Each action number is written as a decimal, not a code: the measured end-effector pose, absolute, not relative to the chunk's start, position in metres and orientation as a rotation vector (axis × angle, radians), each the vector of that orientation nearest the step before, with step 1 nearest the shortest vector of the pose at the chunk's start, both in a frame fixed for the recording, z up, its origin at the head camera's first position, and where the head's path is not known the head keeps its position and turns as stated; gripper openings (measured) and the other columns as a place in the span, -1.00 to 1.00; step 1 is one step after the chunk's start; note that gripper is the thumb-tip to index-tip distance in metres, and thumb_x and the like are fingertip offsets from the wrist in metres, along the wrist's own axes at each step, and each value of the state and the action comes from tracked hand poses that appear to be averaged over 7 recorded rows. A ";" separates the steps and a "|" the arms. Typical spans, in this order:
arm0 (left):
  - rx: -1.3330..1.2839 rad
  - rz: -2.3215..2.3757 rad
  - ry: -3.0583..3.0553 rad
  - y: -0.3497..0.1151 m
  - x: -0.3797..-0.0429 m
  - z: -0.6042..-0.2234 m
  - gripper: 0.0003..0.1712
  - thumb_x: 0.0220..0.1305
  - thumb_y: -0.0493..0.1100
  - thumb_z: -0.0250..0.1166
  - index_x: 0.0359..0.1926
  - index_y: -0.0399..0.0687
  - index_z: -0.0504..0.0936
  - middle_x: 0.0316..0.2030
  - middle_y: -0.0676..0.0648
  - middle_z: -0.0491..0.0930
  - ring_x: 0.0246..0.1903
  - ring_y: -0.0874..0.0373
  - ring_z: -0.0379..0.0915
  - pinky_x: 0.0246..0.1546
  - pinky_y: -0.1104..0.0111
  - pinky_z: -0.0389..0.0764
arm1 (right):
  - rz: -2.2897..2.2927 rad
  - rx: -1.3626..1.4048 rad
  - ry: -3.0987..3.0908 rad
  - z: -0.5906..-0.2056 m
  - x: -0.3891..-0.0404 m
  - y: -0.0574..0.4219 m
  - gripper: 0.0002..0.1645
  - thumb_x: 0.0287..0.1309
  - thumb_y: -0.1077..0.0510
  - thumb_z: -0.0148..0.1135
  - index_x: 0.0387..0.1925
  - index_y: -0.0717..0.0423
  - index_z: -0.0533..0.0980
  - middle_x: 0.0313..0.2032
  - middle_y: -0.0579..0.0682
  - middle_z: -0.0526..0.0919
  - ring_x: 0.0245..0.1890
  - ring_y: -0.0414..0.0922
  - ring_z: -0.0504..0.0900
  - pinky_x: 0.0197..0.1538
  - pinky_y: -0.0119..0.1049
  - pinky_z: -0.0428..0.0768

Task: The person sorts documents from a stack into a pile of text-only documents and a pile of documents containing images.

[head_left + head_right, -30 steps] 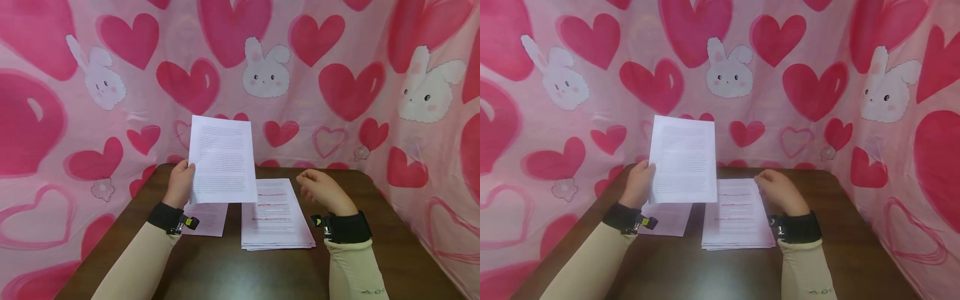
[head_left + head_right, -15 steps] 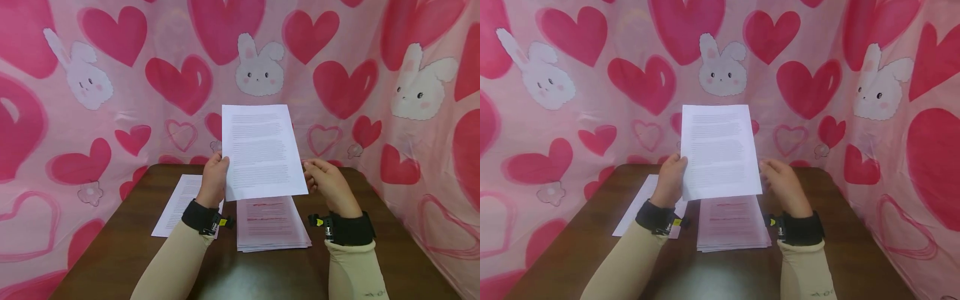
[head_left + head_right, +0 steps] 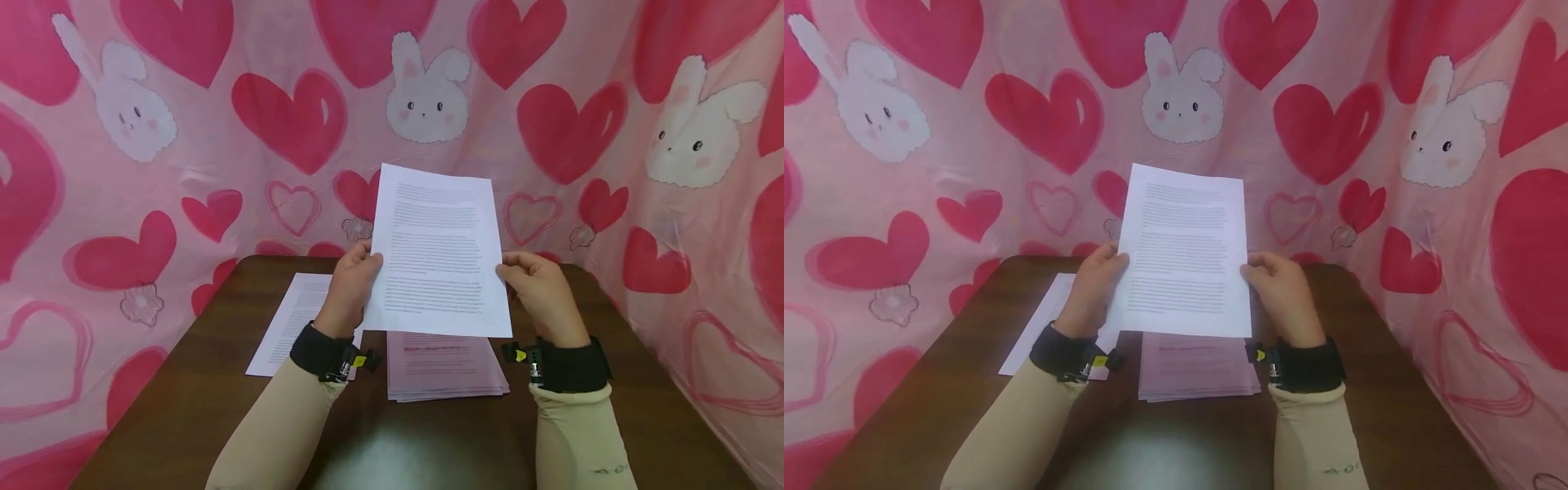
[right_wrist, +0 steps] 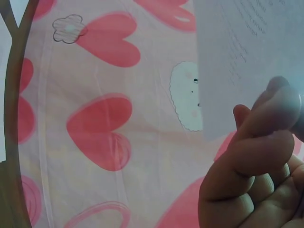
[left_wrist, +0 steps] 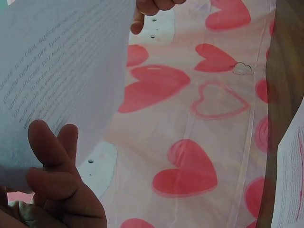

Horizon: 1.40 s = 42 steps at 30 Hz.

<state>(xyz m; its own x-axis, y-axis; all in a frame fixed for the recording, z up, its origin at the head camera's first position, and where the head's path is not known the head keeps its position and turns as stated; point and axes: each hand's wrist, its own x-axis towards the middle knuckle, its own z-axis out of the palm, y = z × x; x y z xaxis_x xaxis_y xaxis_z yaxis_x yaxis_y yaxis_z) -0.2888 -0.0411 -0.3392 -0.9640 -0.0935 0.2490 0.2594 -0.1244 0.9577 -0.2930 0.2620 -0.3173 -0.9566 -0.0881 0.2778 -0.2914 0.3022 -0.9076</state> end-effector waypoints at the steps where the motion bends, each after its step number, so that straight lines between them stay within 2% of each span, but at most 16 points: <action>1: -0.195 -2.186 -1.905 -0.040 -0.288 -0.339 -0.59 0.63 -0.01 0.13 0.37 0.08 0.50 0.14 -0.12 0.69 -0.03 -0.02 0.79 -0.05 0.14 0.80 | 1.731 0.336 -2.382 -0.318 -0.293 0.262 -0.52 0.54 -0.03 0.20 0.24 0.22 0.59 -0.20 -0.16 0.74 -0.32 -0.06 0.64 -0.24 -0.30 0.66; 6: -0.227 -2.182 -1.904 -0.036 -0.287 -0.340 -0.58 0.61 0.01 0.16 0.37 0.08 0.50 0.17 -0.09 0.70 -0.01 -0.04 0.80 -0.03 0.11 0.79 | 1.734 0.267 -2.386 -0.322 -0.294 0.265 -0.51 0.53 -0.05 0.21 0.23 0.22 0.58 -0.18 -0.17 0.75 -0.25 -0.07 0.68 -0.18 -0.30 0.68; 14: -0.213 -2.137 -1.922 -0.035 -0.287 -0.341 -0.60 0.62 -0.02 0.14 0.36 0.07 0.52 0.16 -0.08 0.70 0.02 -0.06 0.77 0.00 0.12 0.78 | 1.720 0.268 -2.390 -0.323 -0.295 0.266 -0.50 0.52 0.00 0.21 0.23 0.30 0.58 -0.07 -0.01 0.75 -0.21 -0.14 0.71 -0.11 -0.33 0.72; 22: -0.215 -2.171 -1.920 -0.033 -0.289 -0.342 -0.62 0.63 -0.02 0.12 0.34 0.06 0.52 0.17 -0.08 0.69 0.03 -0.06 0.77 0.03 0.11 0.78 | 1.704 0.229 -2.389 -0.315 -0.293 0.266 -0.48 0.53 -0.03 0.20 0.22 0.32 0.58 -0.21 -0.22 0.72 -0.18 -0.16 0.64 -0.11 -0.37 0.63; 31: -0.211 -2.183 -1.956 -0.034 -0.290 -0.344 -0.63 0.63 -0.06 0.11 0.33 0.01 0.51 0.19 -0.11 0.67 0.11 -0.07 0.70 0.12 0.15 0.74 | 1.795 0.227 -2.357 -0.318 -0.295 0.271 -0.43 0.52 -0.07 0.22 0.26 0.31 0.54 -0.21 -0.24 0.72 -0.24 -0.19 0.69 -0.15 -0.39 0.74; 34: -0.211 -2.168 -1.956 -0.035 -0.289 -0.344 -0.63 0.63 -0.05 0.11 0.32 0.00 0.51 0.19 -0.11 0.65 0.09 -0.09 0.65 0.05 0.22 0.75 | 1.926 0.228 -2.285 -0.319 -0.297 0.275 -0.46 0.51 -0.05 0.24 0.25 0.28 0.53 -0.24 -0.27 0.74 -0.28 -0.21 0.74 -0.18 -0.34 0.77; 39: -0.199 -2.152 -1.947 -0.036 -0.289 -0.344 -0.67 0.62 -0.09 0.11 0.28 -0.02 0.54 0.04 -0.16 0.66 -0.22 -0.05 0.53 -0.28 0.33 0.61 | 2.097 0.241 -2.180 -0.320 -0.300 0.284 -0.59 0.50 -0.05 0.26 0.16 0.12 0.54 -0.28 -0.27 0.78 -0.36 -0.22 0.79 -0.27 -0.27 0.79; 42: -0.181 -2.150 -1.948 -0.036 -0.290 -0.345 -0.68 0.60 -0.08 0.13 0.25 -0.01 0.56 -0.06 -0.16 0.64 -0.31 -0.02 0.48 -0.34 0.36 0.54 | 2.172 0.260 -2.127 -0.320 -0.300 0.287 -0.64 0.49 -0.05 0.28 0.14 0.06 0.54 -0.29 -0.26 0.80 -0.38 -0.23 0.80 -0.30 -0.28 0.79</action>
<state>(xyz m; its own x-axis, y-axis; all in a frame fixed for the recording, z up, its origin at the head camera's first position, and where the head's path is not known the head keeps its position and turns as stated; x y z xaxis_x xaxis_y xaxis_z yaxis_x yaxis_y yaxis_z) -0.2899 -0.0361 -0.3447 -0.9649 -0.0895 0.2469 0.2545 -0.0867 0.9632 -0.2999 0.2872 -0.3199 -0.9814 -0.0539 0.1843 -0.1831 -0.0258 -0.9828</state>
